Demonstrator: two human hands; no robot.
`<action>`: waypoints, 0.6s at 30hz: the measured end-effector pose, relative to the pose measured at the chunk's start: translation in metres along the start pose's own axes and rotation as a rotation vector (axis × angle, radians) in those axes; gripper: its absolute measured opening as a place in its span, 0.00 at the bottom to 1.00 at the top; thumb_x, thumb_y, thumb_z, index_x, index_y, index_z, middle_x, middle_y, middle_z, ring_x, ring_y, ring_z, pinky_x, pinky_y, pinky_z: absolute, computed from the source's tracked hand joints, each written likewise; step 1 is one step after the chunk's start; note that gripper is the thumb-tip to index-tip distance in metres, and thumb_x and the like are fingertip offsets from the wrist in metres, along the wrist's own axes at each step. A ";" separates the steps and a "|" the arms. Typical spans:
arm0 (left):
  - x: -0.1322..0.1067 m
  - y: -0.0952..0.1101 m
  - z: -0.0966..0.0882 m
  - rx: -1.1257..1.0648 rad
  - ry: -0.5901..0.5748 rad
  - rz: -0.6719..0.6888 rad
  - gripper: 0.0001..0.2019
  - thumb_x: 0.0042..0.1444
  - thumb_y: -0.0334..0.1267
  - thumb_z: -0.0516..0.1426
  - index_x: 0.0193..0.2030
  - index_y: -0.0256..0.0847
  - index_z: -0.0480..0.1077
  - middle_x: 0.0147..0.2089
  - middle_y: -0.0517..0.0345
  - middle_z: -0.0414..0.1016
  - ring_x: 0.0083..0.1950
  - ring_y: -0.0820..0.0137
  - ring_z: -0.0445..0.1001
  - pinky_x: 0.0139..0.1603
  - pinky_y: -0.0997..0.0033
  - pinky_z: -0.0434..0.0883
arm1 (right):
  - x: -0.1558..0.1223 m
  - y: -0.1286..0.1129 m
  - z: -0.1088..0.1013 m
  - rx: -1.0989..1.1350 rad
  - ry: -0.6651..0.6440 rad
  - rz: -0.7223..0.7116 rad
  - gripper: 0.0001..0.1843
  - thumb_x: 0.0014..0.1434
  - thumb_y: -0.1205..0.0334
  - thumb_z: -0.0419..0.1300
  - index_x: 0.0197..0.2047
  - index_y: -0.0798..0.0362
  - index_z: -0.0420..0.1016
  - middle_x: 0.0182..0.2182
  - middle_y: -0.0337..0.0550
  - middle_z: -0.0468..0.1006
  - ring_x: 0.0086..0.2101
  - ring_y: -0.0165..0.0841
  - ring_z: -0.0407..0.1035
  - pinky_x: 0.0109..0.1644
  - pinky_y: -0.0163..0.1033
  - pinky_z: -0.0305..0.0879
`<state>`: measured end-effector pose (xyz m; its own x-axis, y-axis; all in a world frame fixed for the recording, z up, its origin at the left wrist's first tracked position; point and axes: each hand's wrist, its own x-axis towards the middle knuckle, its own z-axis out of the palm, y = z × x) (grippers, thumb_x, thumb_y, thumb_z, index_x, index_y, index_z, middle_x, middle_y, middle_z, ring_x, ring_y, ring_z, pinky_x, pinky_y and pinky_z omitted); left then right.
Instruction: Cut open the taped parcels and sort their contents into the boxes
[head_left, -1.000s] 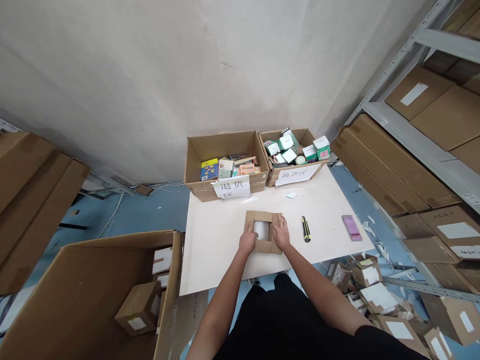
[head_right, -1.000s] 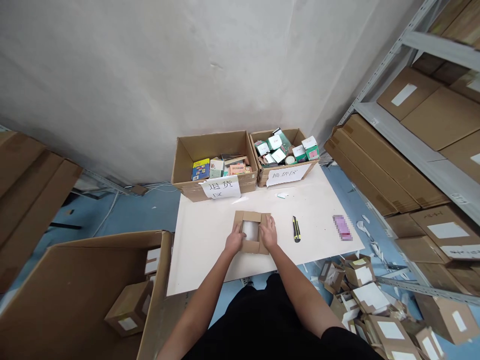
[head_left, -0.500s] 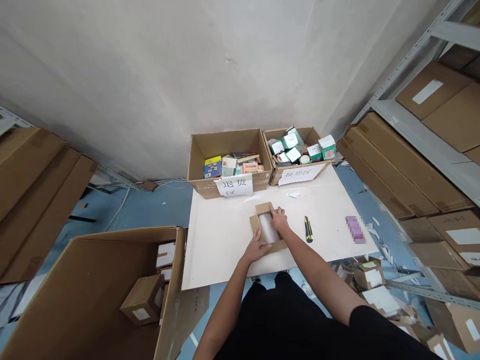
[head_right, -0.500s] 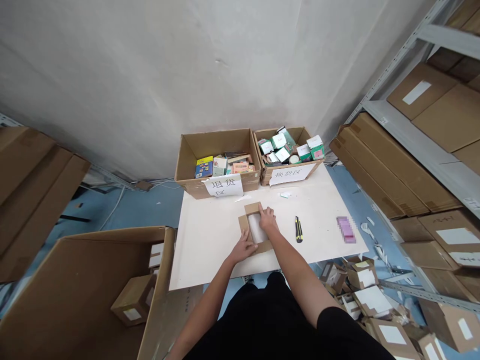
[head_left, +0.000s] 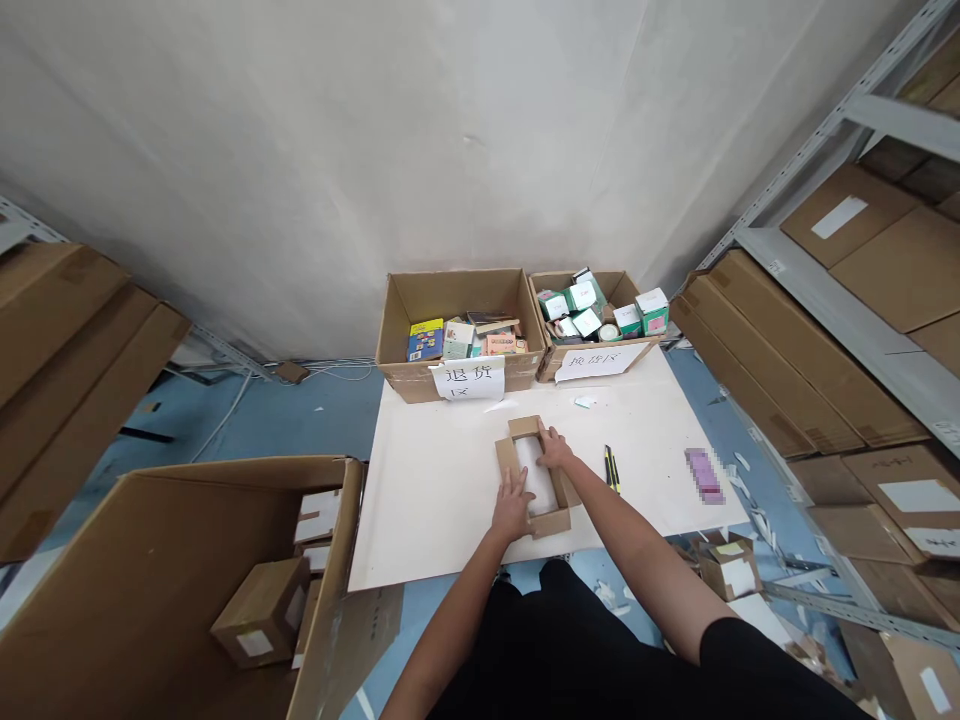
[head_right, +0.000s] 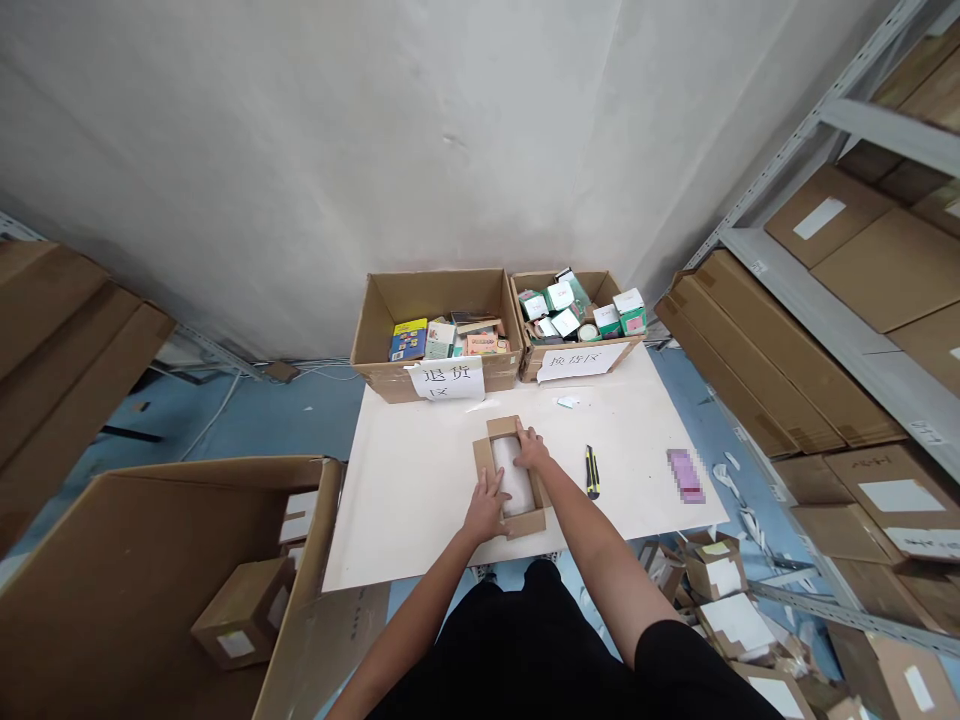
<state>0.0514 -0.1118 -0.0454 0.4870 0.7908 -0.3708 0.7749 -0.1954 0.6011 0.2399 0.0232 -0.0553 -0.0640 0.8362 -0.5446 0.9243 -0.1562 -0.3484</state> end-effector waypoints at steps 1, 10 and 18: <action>-0.001 -0.001 0.004 0.020 0.039 -0.009 0.32 0.44 0.44 0.75 0.58 0.46 0.77 0.84 0.55 0.33 0.81 0.38 0.22 0.78 0.30 0.43 | 0.000 -0.001 0.000 0.011 -0.005 0.001 0.70 0.48 0.64 0.73 0.81 0.42 0.33 0.76 0.58 0.46 0.71 0.56 0.51 0.68 0.51 0.57; -0.010 -0.015 0.038 0.076 0.348 0.040 0.02 0.57 0.35 0.67 0.35 0.42 0.79 0.82 0.57 0.49 0.82 0.42 0.39 0.78 0.29 0.45 | -0.026 0.001 0.026 -0.007 0.231 -0.143 0.56 0.54 0.66 0.65 0.81 0.53 0.42 0.79 0.57 0.33 0.76 0.53 0.28 0.76 0.57 0.39; -0.008 -0.050 -0.022 0.182 0.402 -0.003 0.03 0.58 0.30 0.63 0.36 0.41 0.79 0.81 0.54 0.50 0.82 0.50 0.45 0.79 0.36 0.42 | -0.035 -0.050 0.054 0.075 0.212 -0.321 0.37 0.60 0.68 0.61 0.73 0.56 0.64 0.77 0.57 0.48 0.75 0.45 0.47 0.76 0.50 0.50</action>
<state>-0.0003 -0.0956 -0.0571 0.3174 0.9472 -0.0457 0.8517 -0.2636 0.4530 0.1754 -0.0269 -0.0600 -0.2590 0.9377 -0.2317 0.8393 0.0998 -0.5344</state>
